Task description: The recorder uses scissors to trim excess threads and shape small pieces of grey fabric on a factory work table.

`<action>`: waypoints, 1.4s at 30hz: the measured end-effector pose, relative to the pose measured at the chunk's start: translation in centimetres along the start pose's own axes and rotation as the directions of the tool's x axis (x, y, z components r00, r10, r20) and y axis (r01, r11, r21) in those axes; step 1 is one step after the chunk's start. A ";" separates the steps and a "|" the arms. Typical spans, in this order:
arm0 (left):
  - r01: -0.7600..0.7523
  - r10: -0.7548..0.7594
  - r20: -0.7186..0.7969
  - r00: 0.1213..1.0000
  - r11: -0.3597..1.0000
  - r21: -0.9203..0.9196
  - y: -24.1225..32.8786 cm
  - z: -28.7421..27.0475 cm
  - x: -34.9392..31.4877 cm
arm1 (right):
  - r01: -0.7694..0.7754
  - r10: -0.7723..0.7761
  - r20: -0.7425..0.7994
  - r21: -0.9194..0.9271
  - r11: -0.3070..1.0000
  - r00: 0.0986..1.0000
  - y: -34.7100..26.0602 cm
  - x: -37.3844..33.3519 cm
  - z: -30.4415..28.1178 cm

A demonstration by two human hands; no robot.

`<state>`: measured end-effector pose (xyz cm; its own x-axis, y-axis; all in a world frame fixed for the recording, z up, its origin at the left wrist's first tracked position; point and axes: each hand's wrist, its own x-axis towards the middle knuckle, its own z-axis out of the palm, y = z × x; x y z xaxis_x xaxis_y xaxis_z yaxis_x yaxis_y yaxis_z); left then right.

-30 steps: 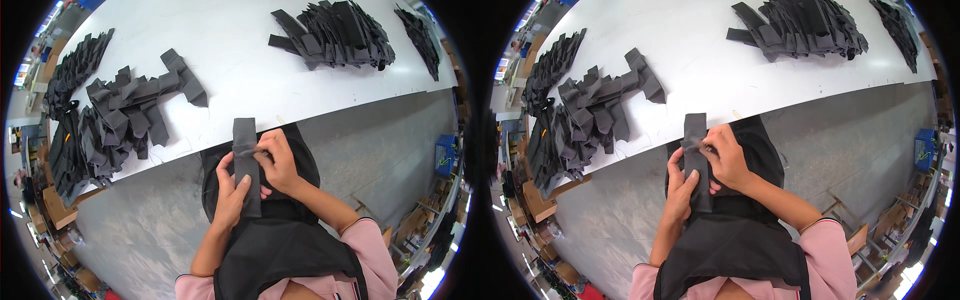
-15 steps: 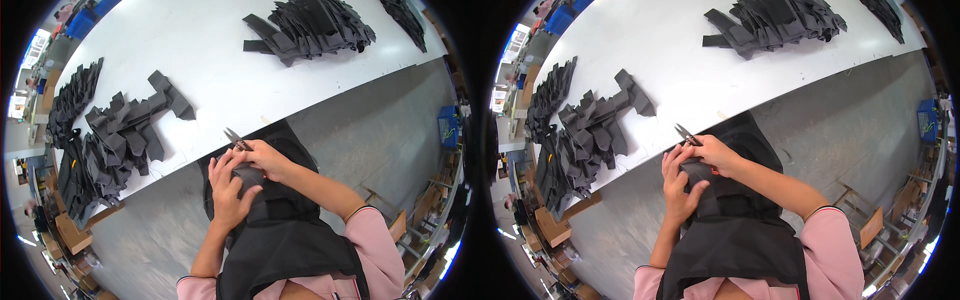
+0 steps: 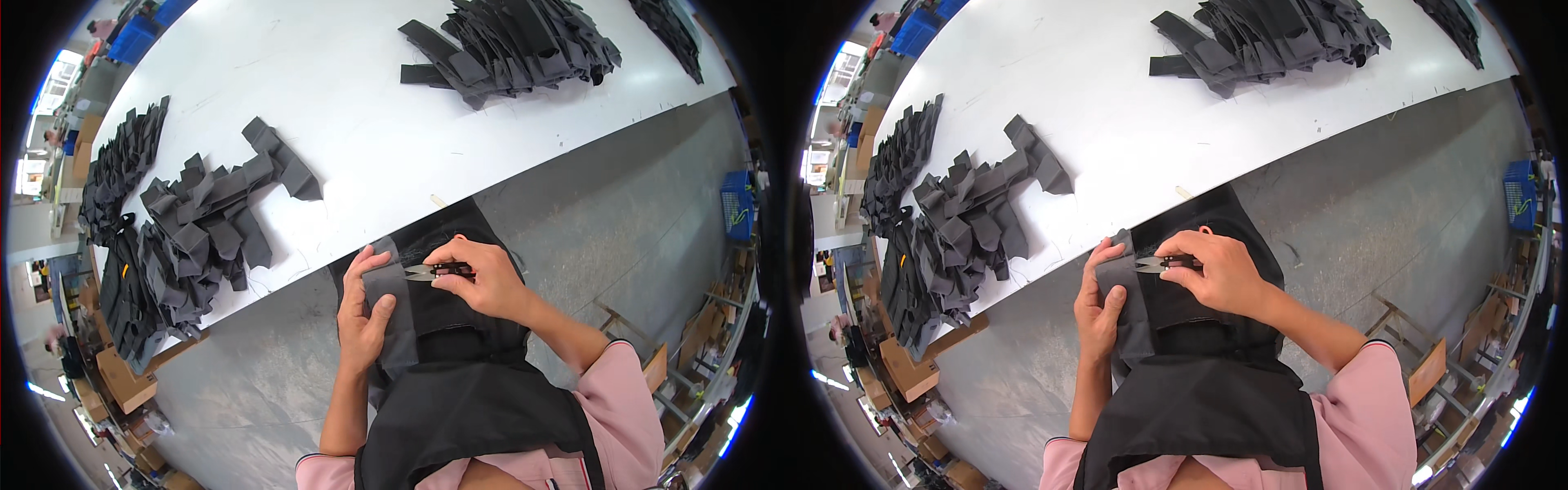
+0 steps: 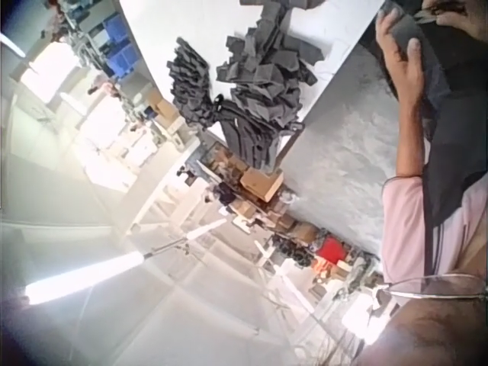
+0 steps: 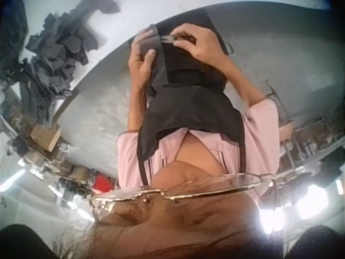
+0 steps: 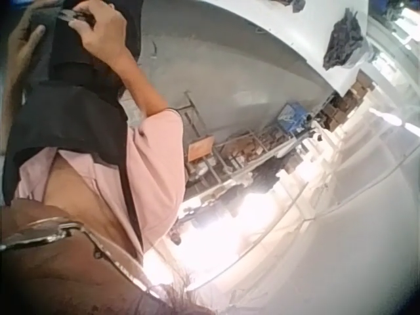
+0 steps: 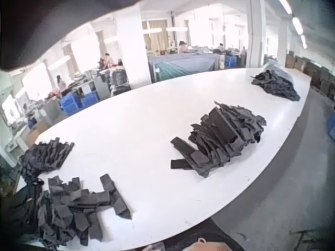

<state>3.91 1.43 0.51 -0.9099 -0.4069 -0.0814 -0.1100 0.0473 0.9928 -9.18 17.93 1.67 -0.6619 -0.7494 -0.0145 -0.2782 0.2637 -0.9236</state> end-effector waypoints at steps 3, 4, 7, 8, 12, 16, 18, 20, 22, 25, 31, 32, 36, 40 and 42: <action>-0.029 0.029 0.022 0.999 0.999 0.039 0.0 -0.1 0.1 | -0.031 0.029 0.048 0.052 0.998 0.998 -0.5 0.7 -0.1; -0.029 0.029 0.020 0.999 0.999 0.044 0.0 -0.1 0.1 | -0.065 0.061 0.073 0.055 0.996 0.995 -0.6 0.8 -0.1; -0.017 0.016 0.004 1.000 0.999 0.037 -0.1 0.0 0.2 | -0.057 0.058 0.062 -0.018 0.998 0.996 0.0 0.8 0.1; -0.006 0.006 -0.009 1.000 1.000 0.027 -0.1 0.1 0.2 | -0.059 0.060 0.062 -0.019 0.998 0.996 0.3 0.6 0.4; -0.017 0.017 -0.006 1.000 0.999 0.051 -0.2 0.0 0.3 | -0.064 0.074 -0.038 0.213 0.975 0.997 0.7 0.2 1.0; -0.050 0.048 0.025 0.999 0.995 0.089 -0.3 0.0 0.4 | -0.050 0.051 -0.005 0.144 0.988 0.999 -0.2 0.5 1.0; -0.053 0.051 0.028 0.998 0.995 0.086 -0.4 -0.1 0.4 | -0.013 0.011 0.014 0.130 0.991 1.000 -0.3 0.9 1.0; -0.057 0.053 0.048 0.997 0.994 0.092 -0.3 -0.1 0.4 | 0.024 -0.028 0.030 0.116 0.993 0.999 -0.4 1.3 1.2; -0.059 0.055 0.050 0.997 0.995 0.075 -0.4 0.0 0.4 | 0.050 -0.055 0.040 0.118 0.992 0.998 -0.6 1.6 1.4; -0.052 0.050 0.046 0.998 0.997 0.051 -0.4 0.1 0.3 | 0.073 -0.075 0.041 0.058 0.996 0.996 -0.5 1.8 1.6; -0.045 0.042 0.041 0.998 0.997 0.062 -0.6 0.0 0.2 | 0.070 -0.067 -0.035 0.077 0.995 0.997 0.2 1.2 2.1; -0.049 0.047 0.037 0.998 0.997 0.063 -0.6 0.0 0.2 | 0.070 -0.068 -0.034 0.077 0.995 0.997 0.1 1.1 2.1; -0.056 0.054 0.042 0.998 0.996 0.067 -0.7 0.0 0.4 | 0.018 -0.016 -0.023 0.127 0.992 1.000 -0.1 1.3 2.1; 0.015 -0.014 -0.015 1.000 0.995 0.094 -1.0 0.1 1.1 | -0.069 0.095 -0.059 0.352 0.933 0.994 0.0 2.0 2.7; 0.109 -0.123 -0.228 0.966 0.991 -0.074 -1.8 0.5 2.3 | -0.197 0.244 -0.035 0.485 0.852 0.969 1.8 1.9 3.1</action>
<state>1.78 0.86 -1.52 -0.7742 -0.6065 -0.1809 -0.1786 -0.0649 0.9818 -8.81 15.09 -1.20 -0.7338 -0.6407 -0.2259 0.2311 0.0773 -0.9699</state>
